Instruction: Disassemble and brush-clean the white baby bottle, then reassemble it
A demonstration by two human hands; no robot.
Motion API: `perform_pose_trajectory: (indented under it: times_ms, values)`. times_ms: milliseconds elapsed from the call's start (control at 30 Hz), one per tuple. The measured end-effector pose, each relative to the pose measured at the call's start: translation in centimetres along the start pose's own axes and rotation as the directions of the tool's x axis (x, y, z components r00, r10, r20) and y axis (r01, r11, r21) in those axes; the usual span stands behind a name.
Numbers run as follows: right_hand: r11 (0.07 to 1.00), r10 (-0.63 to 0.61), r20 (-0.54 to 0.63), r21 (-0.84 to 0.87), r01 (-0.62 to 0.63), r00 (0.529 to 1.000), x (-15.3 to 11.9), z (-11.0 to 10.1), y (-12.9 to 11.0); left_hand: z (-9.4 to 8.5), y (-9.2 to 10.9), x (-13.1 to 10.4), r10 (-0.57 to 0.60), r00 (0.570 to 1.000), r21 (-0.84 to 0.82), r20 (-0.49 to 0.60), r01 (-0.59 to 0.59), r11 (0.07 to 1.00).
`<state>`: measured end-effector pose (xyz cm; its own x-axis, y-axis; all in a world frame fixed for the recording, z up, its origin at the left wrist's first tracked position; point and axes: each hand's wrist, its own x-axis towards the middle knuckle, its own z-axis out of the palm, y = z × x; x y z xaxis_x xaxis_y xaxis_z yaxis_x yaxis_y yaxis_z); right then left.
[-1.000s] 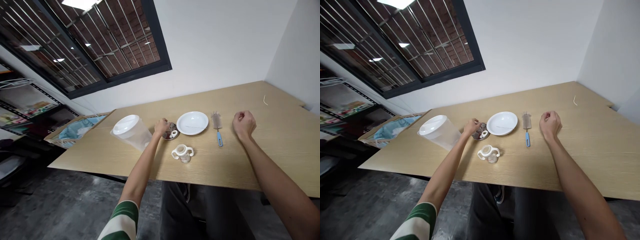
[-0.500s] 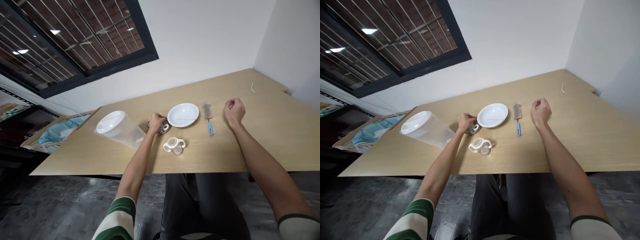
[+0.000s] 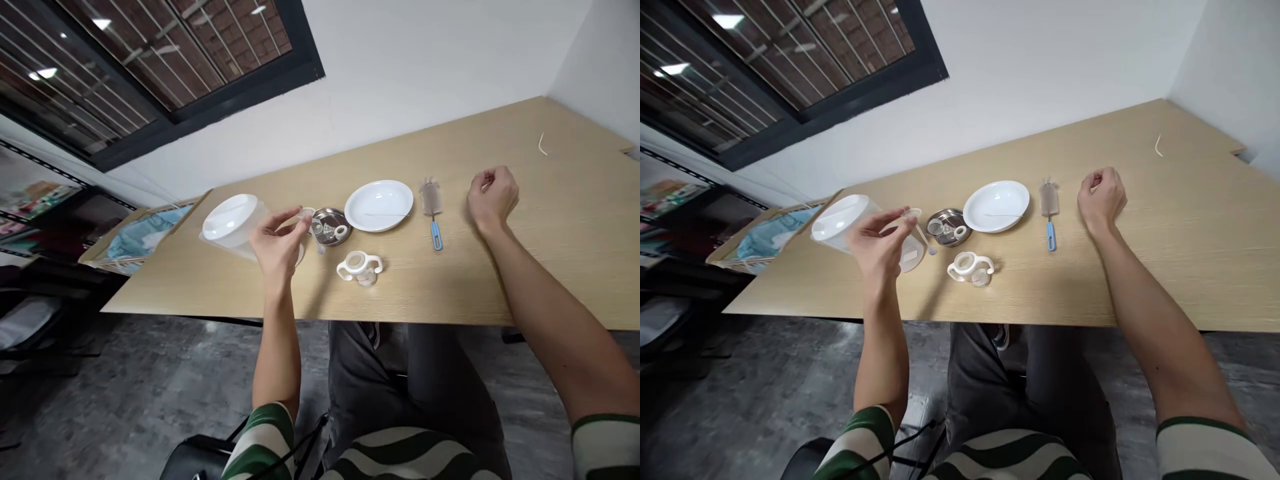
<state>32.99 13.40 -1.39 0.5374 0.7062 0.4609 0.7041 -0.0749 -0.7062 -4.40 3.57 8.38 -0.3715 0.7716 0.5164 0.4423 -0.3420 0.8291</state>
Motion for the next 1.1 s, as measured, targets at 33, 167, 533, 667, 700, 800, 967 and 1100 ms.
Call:
perform_pose_trajectory:
  times_ms: [33, 167, 533, 667, 700, 800, 967, 1100]
  values:
    - [1.000, 0.004, 0.010, -0.004, -0.004, 1.000, -0.1, -0.1, -0.1, -0.2, 0.5, -0.5, 0.008, 1.000, -0.027, 0.002, -0.008, 1.000]
    - [1.000, 0.008, 0.032, -0.001, -0.008, 0.999, -0.3, -0.3, -0.5, -0.7, 1.9, -2.6, 0.020, 0.998, -0.148, 0.051, -0.012, 0.989]
    - [1.000, 0.001, 0.040, -0.026, 0.000, 0.999, -0.7, -0.5, -0.9, 0.8, 2.3, -4.8, -0.008, 0.984, -0.306, 0.180, 0.063, 0.950]
    - [1.000, -0.005, 0.081, -0.025, 0.007, 0.997, -0.8, -0.4, -1.1, 1.1, 1.6, -5.1, 0.007, 0.987, -0.288, 0.158, 0.039, 0.957]
    - [1.000, -0.009, 0.095, -0.029, 0.012, 0.995, -0.8, -0.4, -1.2, 1.2, 1.5, -5.1, 0.008, 0.986, -0.281, 0.165, 0.039, 0.959]
    - [0.999, -0.018, 0.126, -0.044, 0.023, 0.992, -0.9, -0.3, -1.4, 1.1, 1.0, -5.4, 0.008, 0.968, -0.223, 0.249, 0.049, 0.974]
    - [1.000, -0.018, 0.123, -0.018, 0.020, 0.992, -0.9, -0.3, -1.4, 1.3, 0.4, -6.2, 0.054, 0.900, -0.044, 0.432, -0.038, 0.998]
    - [0.999, -0.037, 0.092, 0.012, 0.036, 0.995, -0.8, -0.1, -1.1, 1.5, 0.1, -6.5, 0.068, 0.854, 0.141, 0.515, -0.162, 0.977]
